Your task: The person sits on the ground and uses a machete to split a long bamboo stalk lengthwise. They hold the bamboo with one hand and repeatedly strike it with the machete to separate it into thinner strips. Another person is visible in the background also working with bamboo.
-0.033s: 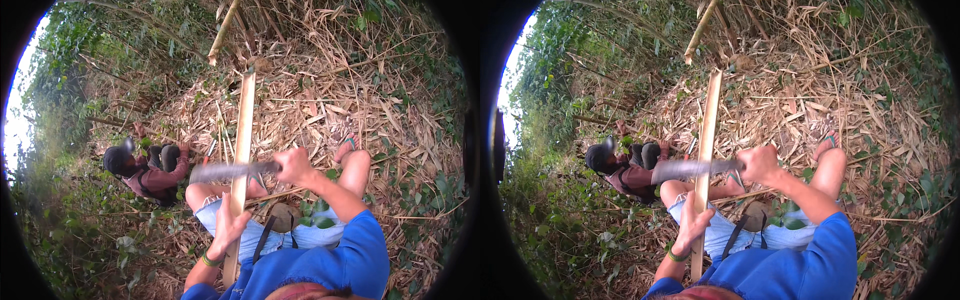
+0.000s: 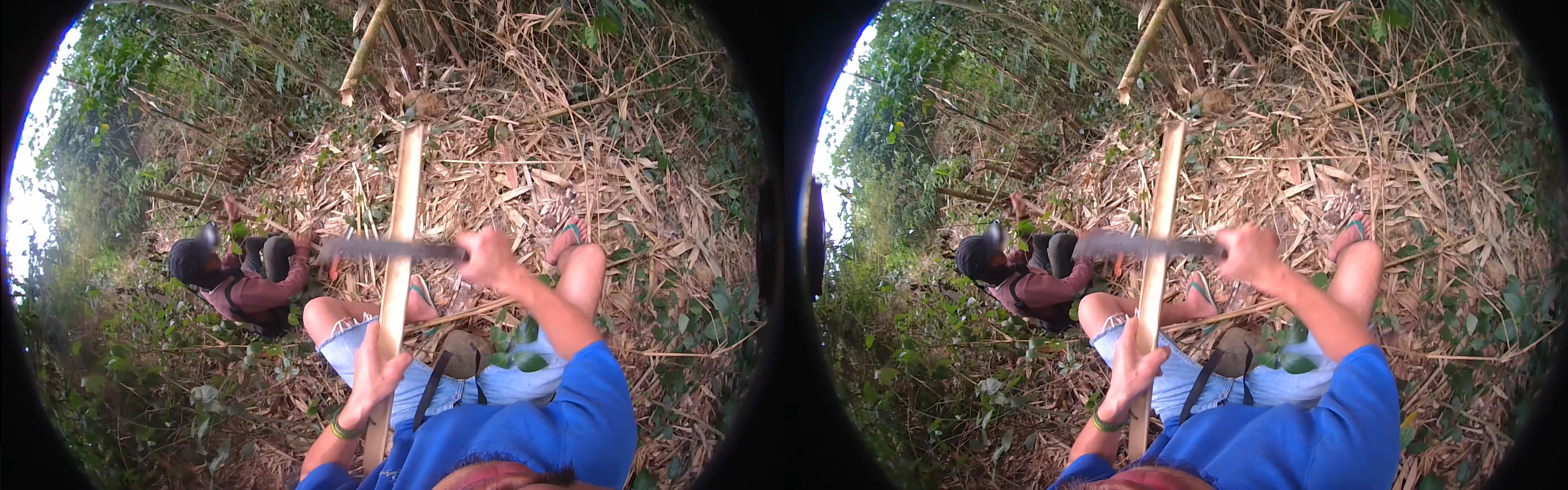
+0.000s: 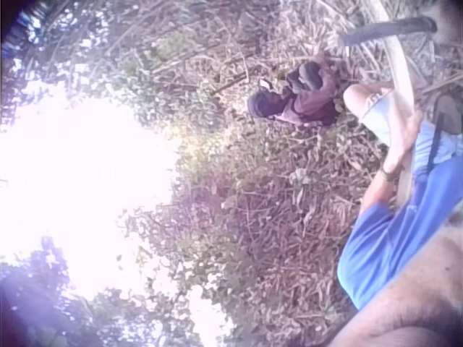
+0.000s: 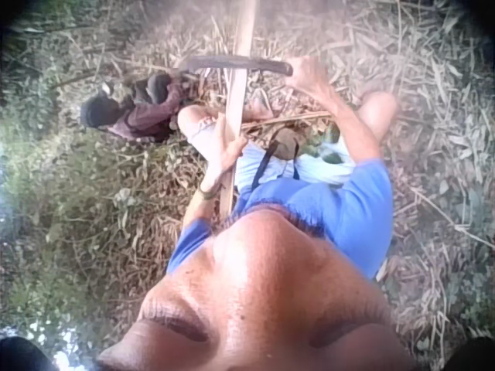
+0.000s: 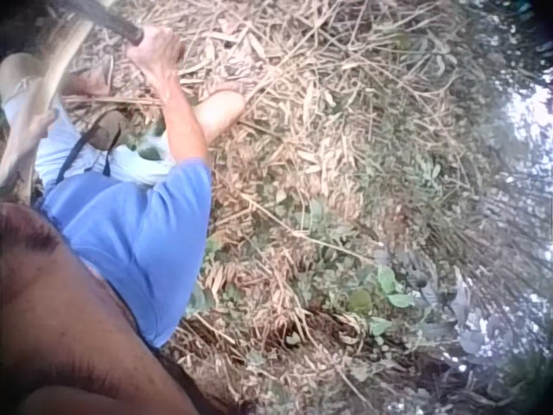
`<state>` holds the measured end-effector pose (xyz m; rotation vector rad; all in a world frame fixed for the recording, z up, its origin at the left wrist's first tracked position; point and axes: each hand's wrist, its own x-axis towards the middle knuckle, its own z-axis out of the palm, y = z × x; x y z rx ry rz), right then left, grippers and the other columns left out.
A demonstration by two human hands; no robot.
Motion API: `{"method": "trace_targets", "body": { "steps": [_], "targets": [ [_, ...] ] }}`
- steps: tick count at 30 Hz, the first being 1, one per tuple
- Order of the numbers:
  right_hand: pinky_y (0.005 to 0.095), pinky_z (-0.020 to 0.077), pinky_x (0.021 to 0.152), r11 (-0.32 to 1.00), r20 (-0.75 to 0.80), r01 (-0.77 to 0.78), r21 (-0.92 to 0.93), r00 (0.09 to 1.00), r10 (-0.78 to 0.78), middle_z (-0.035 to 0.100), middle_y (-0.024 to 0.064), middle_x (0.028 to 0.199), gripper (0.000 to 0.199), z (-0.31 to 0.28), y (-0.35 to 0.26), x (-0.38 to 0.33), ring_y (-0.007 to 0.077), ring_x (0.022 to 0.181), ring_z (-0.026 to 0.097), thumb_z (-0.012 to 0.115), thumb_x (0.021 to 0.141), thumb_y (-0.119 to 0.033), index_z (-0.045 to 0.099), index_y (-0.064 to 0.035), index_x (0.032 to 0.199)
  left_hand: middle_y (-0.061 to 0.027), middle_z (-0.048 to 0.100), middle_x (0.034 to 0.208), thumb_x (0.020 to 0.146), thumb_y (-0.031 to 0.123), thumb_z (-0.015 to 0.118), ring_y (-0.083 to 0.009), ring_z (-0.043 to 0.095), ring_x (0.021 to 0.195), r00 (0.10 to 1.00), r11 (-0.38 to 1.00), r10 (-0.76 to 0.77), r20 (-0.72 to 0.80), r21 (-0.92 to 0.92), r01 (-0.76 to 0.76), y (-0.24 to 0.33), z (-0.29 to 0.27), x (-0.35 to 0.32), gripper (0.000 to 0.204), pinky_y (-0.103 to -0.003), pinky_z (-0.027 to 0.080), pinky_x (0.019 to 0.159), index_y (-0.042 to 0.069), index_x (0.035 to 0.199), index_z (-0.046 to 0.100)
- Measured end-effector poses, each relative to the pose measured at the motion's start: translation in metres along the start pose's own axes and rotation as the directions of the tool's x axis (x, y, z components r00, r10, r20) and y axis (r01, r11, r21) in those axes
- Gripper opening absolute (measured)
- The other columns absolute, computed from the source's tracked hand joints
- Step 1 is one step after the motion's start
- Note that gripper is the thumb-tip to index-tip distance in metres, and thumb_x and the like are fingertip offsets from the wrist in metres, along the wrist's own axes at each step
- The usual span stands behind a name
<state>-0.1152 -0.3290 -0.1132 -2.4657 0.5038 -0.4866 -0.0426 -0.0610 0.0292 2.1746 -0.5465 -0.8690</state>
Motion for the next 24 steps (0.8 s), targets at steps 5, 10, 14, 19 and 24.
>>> {"method": "trace_targets", "body": {
  "steps": [5,10,14,19,24],
  "targets": [
    [0.0271,0.0322,0.034,0.929,0.080,-0.330,0.169,0.944,0.321,0.050,-0.0012,0.053,0.015,-0.045,0.086,0.033,0.0065,0.038,0.035,0.063,0.084,-0.013,0.070,0.0003,0.083,-0.0151,0.065,0.078,0.078,0.011,0.074,-0.0201,0.064,0.061,0.985,0.992,-0.080,0.151,0.106,0.064,-0.031,-0.008,-0.054,0.048,-0.036,0.051,0.054,-0.005,0.118,0.052],
    [0.0438,0.0464,0.056,0.774,-0.118,-0.580,0.256,0.775,0.620,0.066,0.0127,0.063,0.025,-0.045,0.132,0.047,0.0262,0.052,0.057,0.066,0.077,-0.027,0.069,-0.0029,0.071,-0.0052,0.061,0.077,0.078,0.003,0.073,-0.0121,0.060,0.057,0.958,0.960,-0.115,0.261,-0.218,0.175,-0.039,-0.029,-0.069,0.052,-0.027,0.049,0.049,-0.002,0.125,0.050],
    [0.0376,0.0379,0.051,0.735,-0.131,-0.471,0.489,0.793,0.595,0.057,0.0058,0.055,0.027,-0.030,0.118,0.040,0.0182,0.050,0.052,0.067,0.076,-0.024,0.058,-0.0028,0.061,-0.0054,0.056,0.072,0.079,-0.003,0.066,-0.0125,0.054,0.046,0.920,0.791,-0.014,0.393,-0.558,0.251,-0.050,-0.040,-0.044,0.054,-0.023,0.041,0.041,0.004,0.127,0.042],
    [0.0324,0.0264,0.042,0.799,-0.081,-0.342,0.495,0.897,0.434,0.045,-0.0033,0.055,0.017,-0.008,0.089,0.029,0.0091,0.046,0.036,0.063,0.080,-0.016,0.057,-0.0077,0.067,-0.0065,0.052,0.069,0.082,0.009,0.066,-0.0143,0.052,0.046,0.894,0.736,0.086,0.439,-0.634,0.240,-0.052,-0.035,-0.014,0.052,-0.024,0.041,0.043,0.004,0.128,0.042],
    [0.0336,0.0376,0.037,0.913,-0.037,-0.155,0.378,0.983,0.182,0.048,-0.0002,0.046,0.015,-0.004,0.030,0.016,0.0126,0.037,0.047,0.065,0.081,-0.012,0.063,-0.0055,0.068,-0.0069,0.052,0.075,0.086,0.019,0.067,-0.0148,0.053,0.050,0.888,0.718,0.121,0.443,-0.657,0.230,-0.056,-0.028,0.008,0.055,-0.024,0.042,0.046,0.000,0.131,0.042]
  ]
}}
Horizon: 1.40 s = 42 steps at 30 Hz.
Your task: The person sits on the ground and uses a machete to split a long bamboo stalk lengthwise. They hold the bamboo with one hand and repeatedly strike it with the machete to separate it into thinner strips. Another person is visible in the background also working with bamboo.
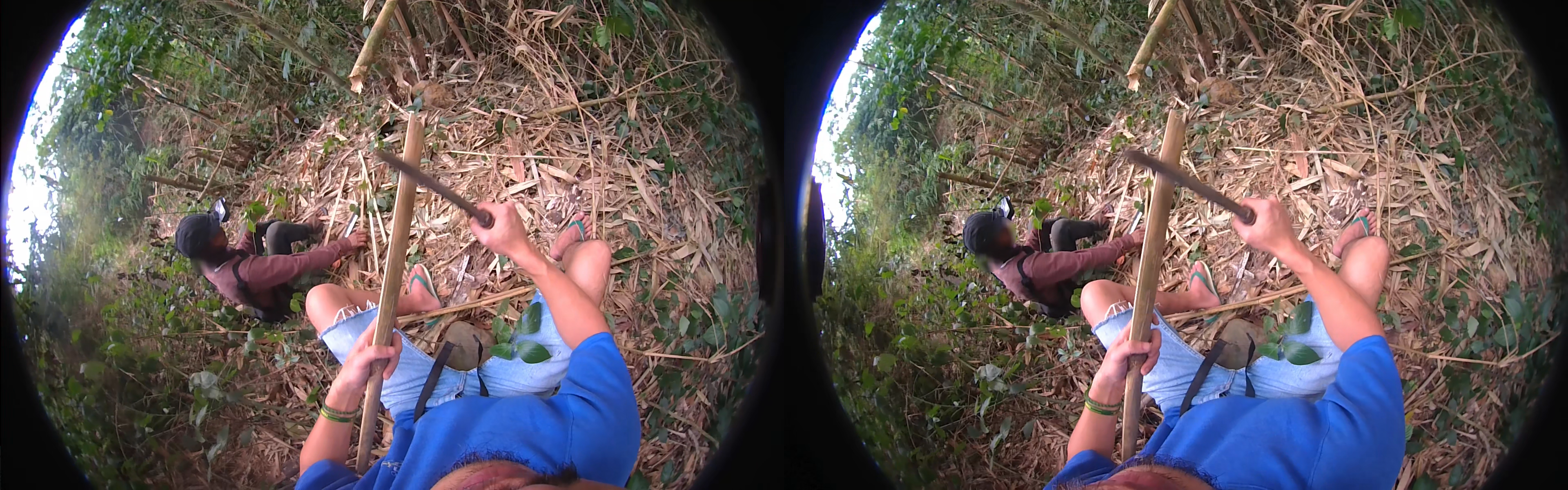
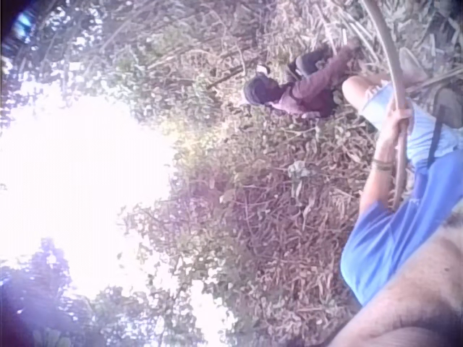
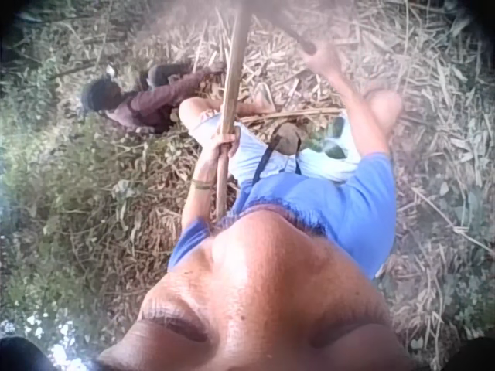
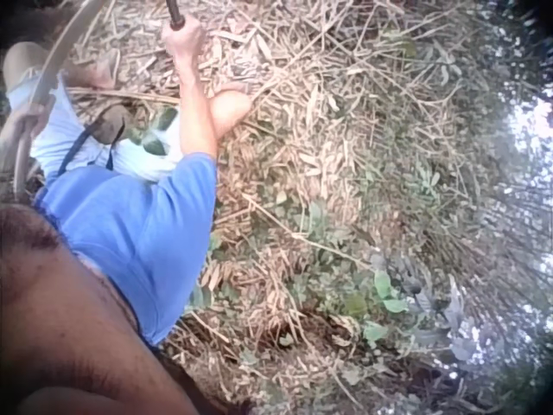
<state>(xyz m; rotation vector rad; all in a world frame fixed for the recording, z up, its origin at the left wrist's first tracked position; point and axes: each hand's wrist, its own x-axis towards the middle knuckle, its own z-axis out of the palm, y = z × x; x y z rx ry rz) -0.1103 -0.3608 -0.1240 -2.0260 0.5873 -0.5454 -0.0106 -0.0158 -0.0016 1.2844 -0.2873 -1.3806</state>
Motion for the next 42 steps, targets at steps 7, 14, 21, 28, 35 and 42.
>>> {"method": "trace_targets", "body": {
  "steps": [7,14,21,28,35,42],
  "targets": [
    [0.0396,0.0511,0.048,0.960,-0.039,0.278,-0.009,0.960,-0.279,0.062,0.0124,0.053,0.013,0.022,-0.026,-0.018,0.0282,0.046,0.064,0.070,0.078,-0.013,0.067,-0.0044,0.069,-0.0085,0.061,0.092,0.098,0.030,0.064,-0.0193,0.064,0.079,0.998,0.999,-0.043,-0.039,-0.007,0.043,0.004,-0.003,0.030,0.045,-0.029,0.051,0.070,-0.004,0.127,0.053],
    [0.0390,0.0452,0.048,0.996,-0.030,0.040,0.077,0.999,-0.038,0.056,0.0122,0.050,0.018,0.018,-0.016,-0.011,0.0250,0.045,0.061,0.069,0.079,-0.016,0.067,0.0000,0.071,-0.0118,0.064,0.097,0.107,0.027,0.052,-0.0212,0.066,0.076,0.994,0.992,0.054,-0.099,0.123,-0.041,0.012,-0.011,0.045,0.032,-0.030,0.053,0.066,0.002,0.127,0.048],
    [0.0388,0.0416,0.048,0.983,-0.043,0.043,0.178,0.998,-0.035,0.053,0.0118,0.050,0.022,0.030,-0.005,-0.010,0.0223,0.045,0.056,0.070,0.080,-0.019,0.064,0.0001,0.069,-0.0243,0.064,0.119,0.109,0.024,0.047,-0.0351,0.073,0.092,0.994,0.991,0.112,0.009,-0.077,-0.111,0.009,-0.029,0.059,0.038,-0.042,0.063,0.077,0.014,0.142,0.030],
    [0.0397,0.0425,0.048,0.962,-0.016,0.206,0.179,0.978,-0.206,0.055,0.0131,0.052,0.020,0.037,-0.022,-0.019,0.0259,0.045,0.058,0.073,0.078,-0.017,0.064,-0.0012,0.069,-0.0192,0.063,0.126,0.107,0.017,0.051,-0.0357,0.070,0.106,0.998,0.964,-0.027,0.062,-0.261,0.043,0.025,-0.034,0.075,0.045,-0.047,0.059,0.092,0.011,0.148,0.036],
    [0.0395,0.0461,0.045,0.926,0.020,0.330,0.186,0.940,-0.339,0.058,0.0128,0.052,0.015,0.052,-0.029,-0.029,0.0287,0.046,0.062,0.073,0.074,-0.014,0.063,-0.0039,0.067,-0.0088,0.068,0.117,0.104,0.016,0.054,-0.0153,0.067,0.103,0.985,0.996,0.020,-0.169,-0.079,-0.034,0.023,-0.026,0.104,0.045,-0.032,0.056,0.088,0.000,0.145,0.048],
    [0.0422,0.0488,0.044,0.914,0.089,0.396,0.082,0.911,-0.403,0.061,0.0125,0.055,0.029,0.072,-0.054,-0.054,0.0312,0.047,0.064,0.076,0.075,-0.027,0.058,-0.0079,0.064,-0.0029,0.067,0.103,0.108,0.027,0.051,-0.0096,0.063,0.083,0.937,0.988,0.046,-0.347,-0.125,-0.095,0.015,-0.029,0.138,0.033,-0.026,0.055,0.073,0.003,0.128,0.062]
  ]
}}
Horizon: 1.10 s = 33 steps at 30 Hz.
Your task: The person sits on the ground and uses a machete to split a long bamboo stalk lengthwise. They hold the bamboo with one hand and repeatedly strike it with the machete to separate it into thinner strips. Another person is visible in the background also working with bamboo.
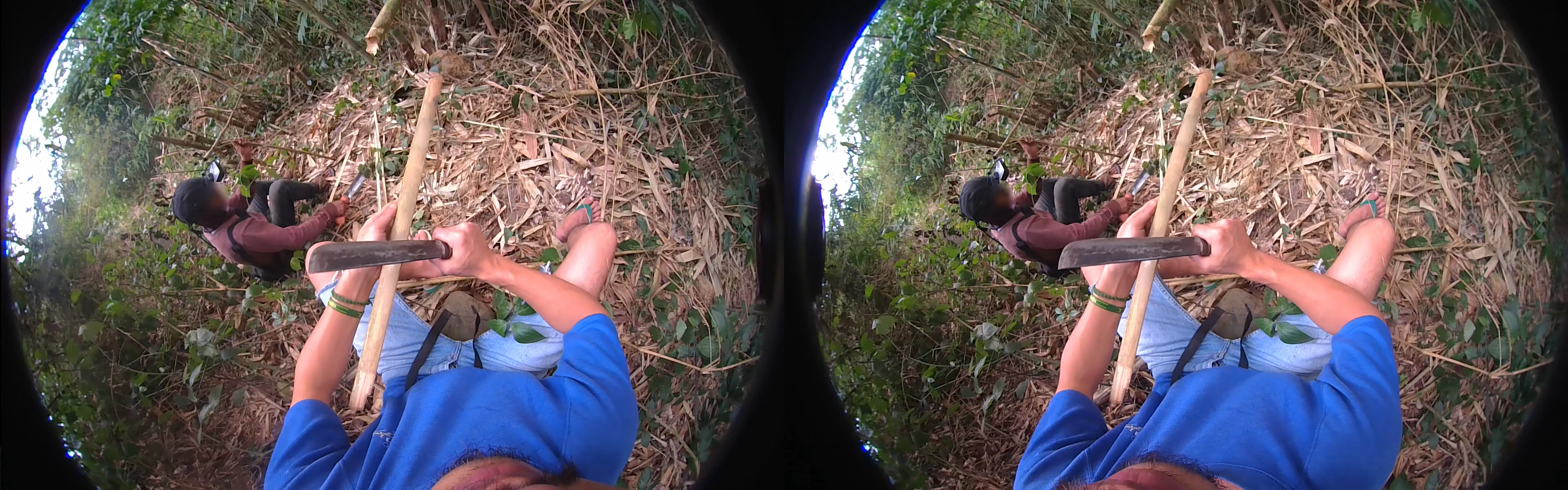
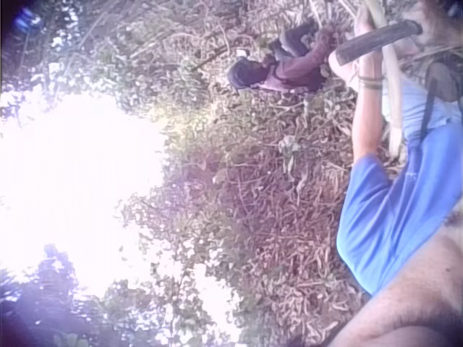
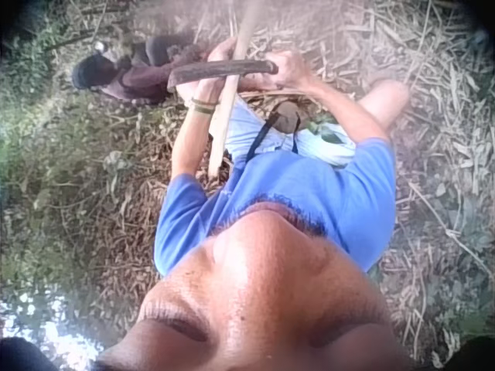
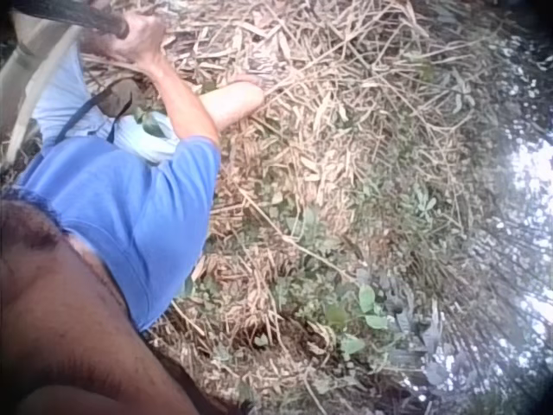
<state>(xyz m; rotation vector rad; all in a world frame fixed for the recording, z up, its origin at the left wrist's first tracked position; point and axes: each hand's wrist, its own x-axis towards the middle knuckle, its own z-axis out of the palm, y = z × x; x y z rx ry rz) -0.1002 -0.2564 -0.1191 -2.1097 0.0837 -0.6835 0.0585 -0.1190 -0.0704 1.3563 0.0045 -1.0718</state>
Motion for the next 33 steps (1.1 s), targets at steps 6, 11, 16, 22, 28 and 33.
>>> {"method": "trace_targets", "body": {
  "steps": [6,11,16,22,28,33],
  "targets": [
    [0.0413,0.0499,0.044,0.995,-0.073,0.001,-0.097,0.997,-0.008,0.062,0.0111,0.054,0.027,0.004,0.001,0.001,0.0282,0.047,0.065,0.073,0.079,-0.026,0.058,-0.0078,0.065,-0.0009,0.061,0.076,0.109,0.036,0.050,-0.0104,0.057,0.060,0.999,0.993,0.045,0.019,0.108,-0.046,0.002,0.017,0.000,0.030,-0.027,0.048,0.052,0.010,0.113,0.064],
    [0.0388,0.0469,0.038,0.975,-0.168,-0.205,-0.081,0.967,0.189,0.061,0.0078,0.051,0.023,-0.019,0.032,0.025,0.0222,0.041,0.061,0.068,0.080,-0.022,0.059,-0.0080,0.064,-0.0029,0.066,0.085,0.110,0.039,0.047,-0.0105,0.061,0.064,0.995,0.962,0.081,0.056,0.256,-0.093,0.001,0.037,-0.031,0.040,-0.026,0.051,0.054,0.004,0.126,0.060],
    [0.0397,0.0470,0.041,0.991,-0.006,-0.015,-0.135,1.000,0.014,0.059,0.0087,0.050,0.021,-0.013,0.004,0.015,0.0254,0.043,0.061,0.067,0.075,-0.024,0.057,-0.0104,0.063,0.0027,0.061,0.089,0.109,0.037,0.051,-0.0038,0.057,0.069,0.991,0.989,0.130,0.012,0.066,-0.130,0.008,0.037,-0.018,0.040,-0.019,0.049,0.059,0.008,0.135,0.058],
    [0.0418,0.0493,0.045,0.985,-0.097,0.008,-0.172,0.995,-0.025,0.058,0.0101,0.052,0.016,-0.020,0.006,0.019,0.0285,0.046,0.064,0.067,0.069,-0.019,0.055,-0.0100,0.062,0.0056,0.060,0.090,0.109,0.038,0.049,-0.0017,0.057,0.078,0.974,0.967,0.130,0.187,0.194,-0.166,0.013,0.029,-0.031,0.039,-0.020,0.050,0.065,0.008,0.131,0.059],
    [0.0389,0.0478,0.041,0.966,-0.226,-0.246,-0.082,0.948,0.222,0.058,0.0084,0.050,0.012,-0.050,0.042,0.030,0.0236,0.041,0.060,0.066,0.077,-0.010,0.061,-0.0083,0.066,-0.0113,0.070,0.103,0.113,0.035,0.036,-0.0183,0.069,0.097,0.976,0.911,-0.007,0.219,0.403,-0.084,0.026,0.041,-0.081,0.048,-0.032,0.056,0.087,-0.004,0.134,0.053],
    [0.0371,0.0493,0.040,0.959,-0.226,-0.206,-0.195,0.961,0.161,0.061,0.0093,0.052,0.017,-0.064,0.050,0.034,0.0205,0.040,0.059,0.067,0.080,-0.013,0.061,-0.0078,0.064,-0.0022,0.057,0.067,0.112,0.035,0.040,-0.0122,0.056,0.051,0.986,0.951,0.077,0.149,0.285,-0.117,-0.007,0.024,-0.092,0.048,-0.025,0.045,0.045,0.003,0.146,0.048]
  ]
}}
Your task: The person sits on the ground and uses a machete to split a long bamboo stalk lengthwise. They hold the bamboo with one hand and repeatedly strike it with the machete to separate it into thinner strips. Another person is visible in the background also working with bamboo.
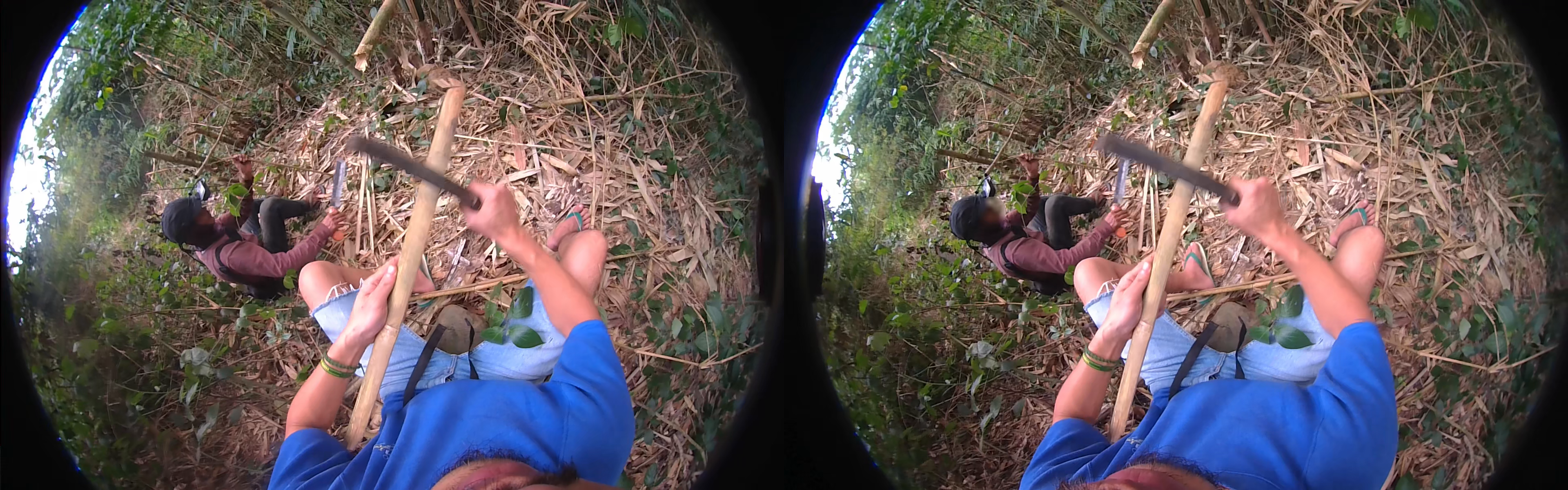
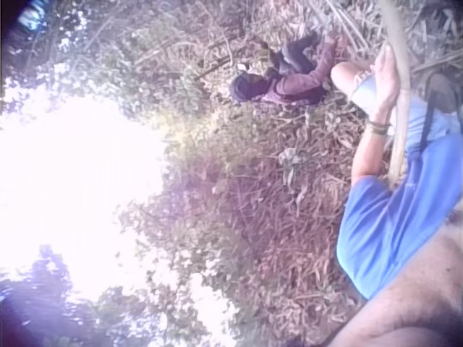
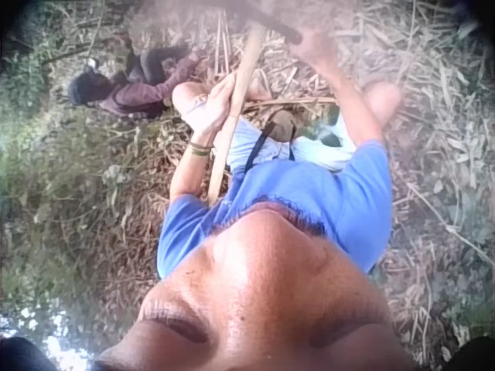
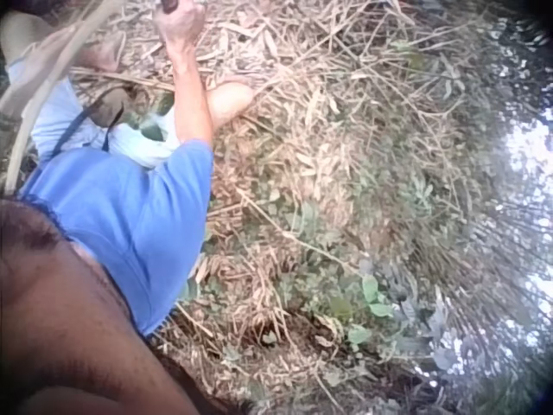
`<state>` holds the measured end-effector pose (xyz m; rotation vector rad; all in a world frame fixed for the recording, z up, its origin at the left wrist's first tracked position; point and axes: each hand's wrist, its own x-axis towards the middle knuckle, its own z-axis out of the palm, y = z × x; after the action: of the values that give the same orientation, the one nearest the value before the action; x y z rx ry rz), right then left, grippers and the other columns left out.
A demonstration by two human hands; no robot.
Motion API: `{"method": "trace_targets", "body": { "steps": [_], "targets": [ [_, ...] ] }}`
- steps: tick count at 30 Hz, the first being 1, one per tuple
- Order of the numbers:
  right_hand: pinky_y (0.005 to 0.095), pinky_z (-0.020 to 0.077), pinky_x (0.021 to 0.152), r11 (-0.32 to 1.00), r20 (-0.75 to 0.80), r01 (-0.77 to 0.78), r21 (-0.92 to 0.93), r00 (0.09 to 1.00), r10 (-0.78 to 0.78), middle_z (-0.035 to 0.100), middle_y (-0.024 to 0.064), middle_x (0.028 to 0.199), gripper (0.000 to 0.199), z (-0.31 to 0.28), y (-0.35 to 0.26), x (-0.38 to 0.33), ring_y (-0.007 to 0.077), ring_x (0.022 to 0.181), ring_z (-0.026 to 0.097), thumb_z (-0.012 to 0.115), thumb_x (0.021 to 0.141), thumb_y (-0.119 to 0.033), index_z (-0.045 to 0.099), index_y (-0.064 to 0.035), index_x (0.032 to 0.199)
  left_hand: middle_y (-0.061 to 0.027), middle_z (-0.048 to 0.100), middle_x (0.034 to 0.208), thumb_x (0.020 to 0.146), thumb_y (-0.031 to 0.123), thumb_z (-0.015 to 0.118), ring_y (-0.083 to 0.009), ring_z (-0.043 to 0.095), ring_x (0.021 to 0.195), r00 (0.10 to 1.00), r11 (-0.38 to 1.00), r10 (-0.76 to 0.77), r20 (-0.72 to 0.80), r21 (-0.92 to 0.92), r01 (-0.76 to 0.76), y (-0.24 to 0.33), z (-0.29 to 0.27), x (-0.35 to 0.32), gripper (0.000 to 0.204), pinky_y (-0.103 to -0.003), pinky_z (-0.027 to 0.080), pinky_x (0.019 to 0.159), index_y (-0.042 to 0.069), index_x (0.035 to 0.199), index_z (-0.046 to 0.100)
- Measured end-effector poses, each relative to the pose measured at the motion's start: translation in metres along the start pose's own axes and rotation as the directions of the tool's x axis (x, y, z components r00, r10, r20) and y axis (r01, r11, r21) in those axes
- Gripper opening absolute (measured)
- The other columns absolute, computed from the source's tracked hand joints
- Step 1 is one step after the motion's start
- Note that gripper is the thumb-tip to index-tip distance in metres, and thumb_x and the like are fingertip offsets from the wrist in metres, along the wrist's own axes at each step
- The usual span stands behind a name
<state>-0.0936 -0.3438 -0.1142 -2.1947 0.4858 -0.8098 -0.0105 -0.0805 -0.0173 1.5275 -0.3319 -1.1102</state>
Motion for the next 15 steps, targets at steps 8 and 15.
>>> {"method": "trace_targets", "body": {
  "steps": [8,15],
  "targets": [
    [0.0382,0.0470,0.040,0.969,0.127,0.246,0.035,0.960,-0.248,0.054,0.0056,0.046,0.025,0.022,-0.048,-0.036,0.0216,0.038,0.057,0.065,0.075,-0.025,0.054,-0.0112,0.057,-0.0012,0.060,0.074,0.112,0.036,0.040,-0.0109,0.052,0.049,0.991,0.996,-0.006,-0.131,0.091,0.018,0.019,0.002,0.017,0.038,-0.025,0.042,0.044,0.006,0.117,0.061],
    [0.0310,0.0426,0.035,0.981,0.009,0.185,-0.049,0.983,-0.185,0.054,0.0018,0.047,0.018,0.009,0.003,-0.008,0.0138,0.038,0.053,0.067,0.078,-0.014,0.060,-0.0073,0.063,-0.0002,0.045,0.069,0.113,0.037,0.035,-0.0120,0.043,0.043,0.995,0.994,-0.077,0.064,-0.074,0.081,-0.005,-0.019,-0.026,0.041,-0.026,0.033,0.038,0.006,0.136,0.049]
  ]
}}
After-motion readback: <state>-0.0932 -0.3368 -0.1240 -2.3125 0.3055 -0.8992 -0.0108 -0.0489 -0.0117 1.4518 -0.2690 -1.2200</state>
